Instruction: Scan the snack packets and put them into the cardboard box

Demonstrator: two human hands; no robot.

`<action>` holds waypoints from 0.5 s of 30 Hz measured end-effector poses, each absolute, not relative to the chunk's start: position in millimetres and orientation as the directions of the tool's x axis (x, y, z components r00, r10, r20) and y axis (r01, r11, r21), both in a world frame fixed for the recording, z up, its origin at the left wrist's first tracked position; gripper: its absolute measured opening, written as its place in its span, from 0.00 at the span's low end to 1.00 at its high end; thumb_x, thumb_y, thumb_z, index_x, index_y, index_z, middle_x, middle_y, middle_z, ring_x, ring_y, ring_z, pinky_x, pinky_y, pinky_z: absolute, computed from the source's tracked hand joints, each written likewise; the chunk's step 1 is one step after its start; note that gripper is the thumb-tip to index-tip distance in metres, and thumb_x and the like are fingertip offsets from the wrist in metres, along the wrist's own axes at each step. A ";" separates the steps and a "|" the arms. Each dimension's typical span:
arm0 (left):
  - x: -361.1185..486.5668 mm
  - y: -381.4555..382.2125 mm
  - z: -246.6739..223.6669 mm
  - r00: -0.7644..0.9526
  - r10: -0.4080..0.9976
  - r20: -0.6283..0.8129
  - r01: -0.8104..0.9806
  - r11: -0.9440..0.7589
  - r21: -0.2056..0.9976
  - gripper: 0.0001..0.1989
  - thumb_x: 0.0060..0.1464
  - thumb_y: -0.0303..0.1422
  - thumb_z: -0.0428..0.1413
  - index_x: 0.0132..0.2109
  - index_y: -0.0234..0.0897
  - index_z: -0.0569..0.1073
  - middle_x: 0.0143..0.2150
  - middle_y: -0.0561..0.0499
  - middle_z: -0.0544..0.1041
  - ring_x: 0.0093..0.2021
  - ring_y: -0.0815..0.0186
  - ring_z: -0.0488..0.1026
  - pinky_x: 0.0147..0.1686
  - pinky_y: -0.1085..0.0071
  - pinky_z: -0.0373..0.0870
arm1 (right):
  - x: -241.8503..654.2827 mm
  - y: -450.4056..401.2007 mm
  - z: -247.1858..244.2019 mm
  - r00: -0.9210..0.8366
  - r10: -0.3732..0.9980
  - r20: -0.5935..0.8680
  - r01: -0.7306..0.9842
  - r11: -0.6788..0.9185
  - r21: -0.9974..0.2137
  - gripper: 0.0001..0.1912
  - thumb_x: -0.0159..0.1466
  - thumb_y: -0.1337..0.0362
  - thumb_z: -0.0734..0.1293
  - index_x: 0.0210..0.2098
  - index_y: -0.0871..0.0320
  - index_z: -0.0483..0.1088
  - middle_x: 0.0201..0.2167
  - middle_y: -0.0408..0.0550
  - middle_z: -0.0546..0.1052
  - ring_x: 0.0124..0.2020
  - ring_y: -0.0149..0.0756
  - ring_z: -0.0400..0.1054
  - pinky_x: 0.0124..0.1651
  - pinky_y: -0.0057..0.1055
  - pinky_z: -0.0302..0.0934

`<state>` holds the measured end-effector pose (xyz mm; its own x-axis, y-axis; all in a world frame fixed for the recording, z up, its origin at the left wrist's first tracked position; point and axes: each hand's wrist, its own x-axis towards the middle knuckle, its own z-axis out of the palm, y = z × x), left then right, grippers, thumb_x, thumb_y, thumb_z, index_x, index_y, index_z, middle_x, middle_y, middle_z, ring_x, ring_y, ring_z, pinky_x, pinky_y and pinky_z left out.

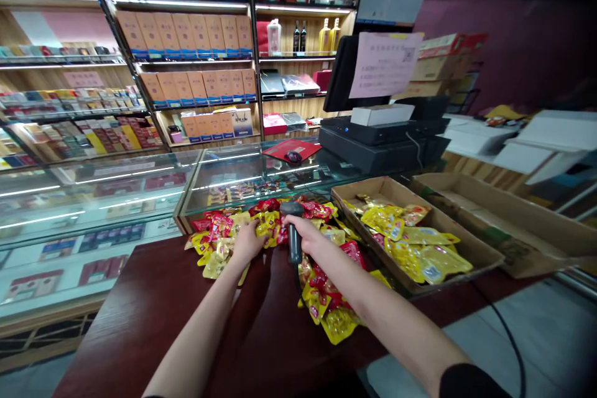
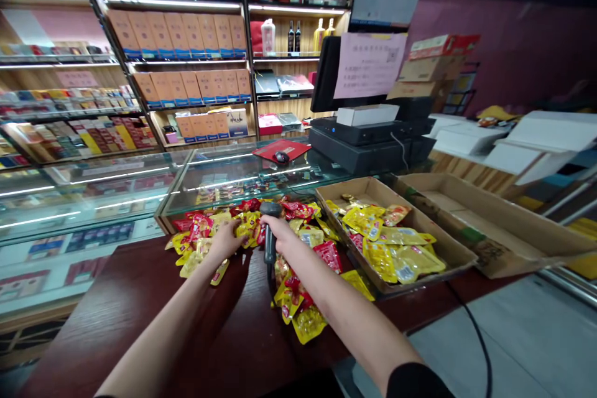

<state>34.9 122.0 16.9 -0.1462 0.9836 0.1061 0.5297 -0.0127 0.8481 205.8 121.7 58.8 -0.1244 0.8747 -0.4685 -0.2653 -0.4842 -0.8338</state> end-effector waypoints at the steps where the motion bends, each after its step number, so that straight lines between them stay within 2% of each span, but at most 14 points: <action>1: 37.2 120.3 13.3 -0.134 0.985 0.108 0.543 -0.018 0.840 0.23 0.34 0.31 0.66 0.43 0.36 0.74 0.43 0.42 0.72 0.50 0.51 0.68 0.50 0.64 0.58 | 205.6 118.6 57.9 -0.116 0.869 -0.481 -0.269 -0.493 -0.827 0.02 0.49 0.70 0.64 0.24 0.60 0.65 0.10 0.37 0.62 0.12 0.26 0.55 0.16 0.24 0.55; 5: 44.8 114.5 6.9 -0.073 0.994 0.081 0.605 -0.020 0.796 0.13 0.39 0.33 0.63 0.36 0.37 0.74 0.37 0.44 0.74 0.49 0.52 0.67 0.45 0.67 0.60 | 206.3 109.0 57.7 -0.084 0.858 -0.507 -0.292 -0.508 -0.811 0.02 0.50 0.70 0.65 0.23 0.61 0.66 0.09 0.37 0.61 0.12 0.26 0.55 0.15 0.24 0.53; 9: 50.6 109.6 8.8 -0.085 0.995 0.055 0.516 -0.003 0.857 0.10 0.41 0.34 0.61 0.33 0.37 0.72 0.35 0.46 0.74 0.49 0.52 0.67 0.43 0.67 0.61 | 210.1 101.1 61.5 -0.066 0.868 -0.492 -0.324 -0.485 -0.813 0.01 0.49 0.71 0.65 0.23 0.61 0.67 0.11 0.37 0.63 0.12 0.25 0.55 0.17 0.23 0.53; 12: 54.2 104.8 9.7 -0.158 0.979 0.128 0.531 -0.025 0.847 0.08 0.42 0.33 0.60 0.31 0.37 0.69 0.36 0.45 0.74 0.48 0.53 0.68 0.44 0.66 0.61 | 212.4 90.1 61.3 0.001 0.907 -0.422 -0.360 -0.394 -0.846 0.05 0.48 0.71 0.66 0.27 0.61 0.70 0.13 0.37 0.66 0.14 0.25 0.57 0.19 0.24 0.54; 15: 61.3 97.3 9.6 -0.237 0.947 0.216 0.504 -0.070 0.861 0.08 0.45 0.32 0.58 0.34 0.39 0.67 0.38 0.45 0.73 0.47 0.55 0.69 0.44 0.66 0.61 | 209.6 78.8 57.2 0.065 0.942 -0.328 -0.388 -0.279 -0.879 0.08 0.46 0.71 0.68 0.29 0.61 0.72 0.15 0.37 0.68 0.17 0.25 0.60 0.22 0.23 0.56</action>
